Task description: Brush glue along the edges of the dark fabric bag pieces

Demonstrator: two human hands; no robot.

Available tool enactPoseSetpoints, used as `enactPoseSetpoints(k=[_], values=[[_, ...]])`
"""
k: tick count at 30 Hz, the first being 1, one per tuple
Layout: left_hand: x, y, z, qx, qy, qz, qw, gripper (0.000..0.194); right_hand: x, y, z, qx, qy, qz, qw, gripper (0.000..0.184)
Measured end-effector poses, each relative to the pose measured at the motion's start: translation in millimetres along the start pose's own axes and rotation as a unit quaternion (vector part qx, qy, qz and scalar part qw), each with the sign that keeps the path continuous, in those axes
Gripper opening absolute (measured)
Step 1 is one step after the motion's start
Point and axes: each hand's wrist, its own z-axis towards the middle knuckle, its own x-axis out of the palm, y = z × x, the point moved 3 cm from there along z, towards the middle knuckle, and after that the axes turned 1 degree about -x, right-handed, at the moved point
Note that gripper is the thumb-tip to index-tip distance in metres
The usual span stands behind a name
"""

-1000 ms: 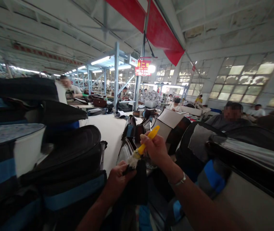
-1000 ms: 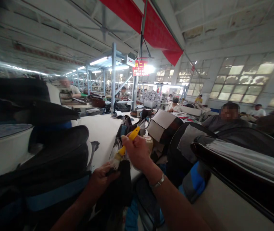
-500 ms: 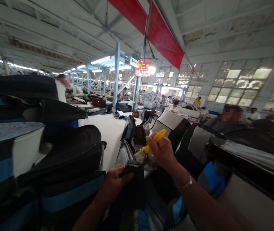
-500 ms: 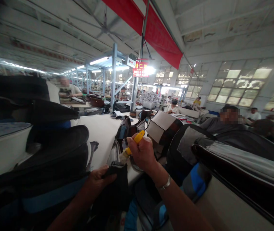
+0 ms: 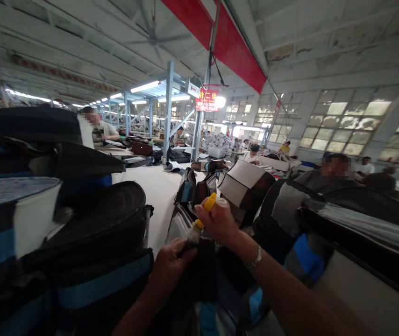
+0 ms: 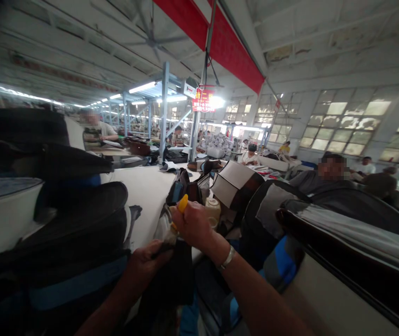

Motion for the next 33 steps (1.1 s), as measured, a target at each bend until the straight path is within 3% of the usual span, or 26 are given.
enactPoseSetpoints(k=[4, 7, 10, 13, 16, 19, 24, 26, 28, 29, 30, 31, 33], values=[[6.8, -5.8, -5.6, 0.075, -0.045, 0.124, 0.988, 0.029, -19.5, -2.2, 10.3, 0.021, -0.075, -0.026, 0.997, 0.034], [15.7, -5.5, -10.2, 0.145, -0.107, 0.282, 0.942, 0.029, -32.3, 7.2, 17.5, 0.021, -0.080, 0.025, 0.996, 0.037], [25.8, -3.3, -13.7, 0.210, -0.137, 0.401, 0.881, 0.023, -27.5, 13.1, 18.8, 0.030, -0.021, 0.004, 0.999, 0.040], [32.9, -1.9, -16.4, 0.256, -0.152, 0.455, 0.839, 0.022, -15.4, 16.9, 16.5, -0.009, 0.113, -0.143, 0.983, 0.034], [37.6, -1.5, -17.9, 0.281, -0.149, 0.462, 0.828, 0.027, -13.9, 23.0, 16.1, -0.037, 0.150, -0.273, 0.950, 0.024], [40.8, -2.0, -18.9, 0.287, -0.150, 0.457, 0.829, 0.024, -10.9, 28.5, 16.5, -0.034, 0.128, -0.274, 0.952, 0.030], [41.1, -2.6, -22.1, 0.300, -0.159, 0.442, 0.831, 0.022, 8.2, 16.5, 15.5, -0.050, 0.208, -0.274, 0.938, 0.019], [34.3, -3.3, -21.7, 0.307, -0.166, 0.438, 0.829, 0.021, -2.6, 9.9, 19.8, -0.010, 0.140, -0.244, 0.959, 0.022], [20.7, -5.5, -18.9, 0.306, -0.183, 0.422, 0.833, 0.017, -24.5, 4.0, 21.1, 0.071, -0.004, -0.111, 0.991, 0.031], [12.1, -7.1, -16.8, 0.304, -0.192, 0.402, 0.842, 0.016, -36.0, -0.2, 17.8, 0.125, -0.094, -0.003, 0.988, 0.034], [3.1, -8.8, -14.3, 0.300, -0.199, 0.375, 0.854, 0.015, -44.7, -5.6, 10.8, 0.184, -0.182, 0.119, 0.959, 0.035], [-5.5, -10.2, -11.7, 0.295, -0.203, 0.343, 0.869, 0.014, -48.4, -11.7, 0.7, 0.243, -0.249, 0.237, 0.907, 0.035], [-18.7, -11.2, -6.2, 0.280, -0.202, 0.288, 0.893, 0.014, -38.9, -22.2, -24.6, 0.354, -0.291, 0.438, 0.773, 0.035]])
